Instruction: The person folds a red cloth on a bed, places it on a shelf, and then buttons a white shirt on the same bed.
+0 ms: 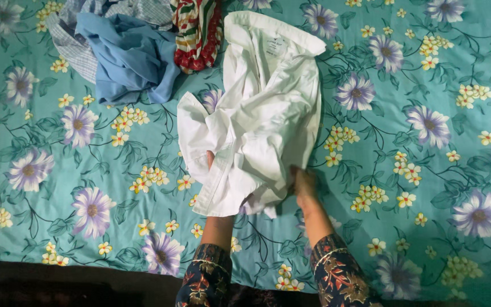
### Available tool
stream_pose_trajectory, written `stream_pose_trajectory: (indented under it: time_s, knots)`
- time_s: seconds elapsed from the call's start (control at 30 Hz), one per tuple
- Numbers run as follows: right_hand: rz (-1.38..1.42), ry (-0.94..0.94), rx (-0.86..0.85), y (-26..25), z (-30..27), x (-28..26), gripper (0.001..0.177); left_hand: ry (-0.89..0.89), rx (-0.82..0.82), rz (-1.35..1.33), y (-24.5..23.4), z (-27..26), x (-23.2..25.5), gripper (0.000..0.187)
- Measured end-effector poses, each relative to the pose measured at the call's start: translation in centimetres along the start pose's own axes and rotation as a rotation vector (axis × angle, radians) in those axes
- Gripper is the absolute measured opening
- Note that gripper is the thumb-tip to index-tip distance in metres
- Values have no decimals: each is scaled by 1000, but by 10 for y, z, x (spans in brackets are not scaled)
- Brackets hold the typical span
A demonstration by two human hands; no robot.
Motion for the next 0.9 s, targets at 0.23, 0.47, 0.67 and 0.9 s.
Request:
stream_pose_trajectory:
  time_s: [0.23,0.47,0.67,0.9]
  knots:
    - [-655,-544,560,-120,-2,-189,44,-6,-8,340,-102,41,-18,20]
    - [-75,-233,-14,-44,-27,-153,66,-323,48,111,-76,40,-107,21]
    - [27,-12,-198,-35,-56,-70,29,-498,129,287,-31,16,-139,28]
    - [-40,-144,213,-129,-30,13,20,-122,585,1476,-104,19,-78,38]
Point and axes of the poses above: each hand's wrist, its own z-axis towards the middle knuckle, its own y-axis out of the palm, x = y × z, the point moved 9 cm from there along z, towards the middle knuckle, and after that the axes turned 10 degrees about -y, right-handed, at the moved point
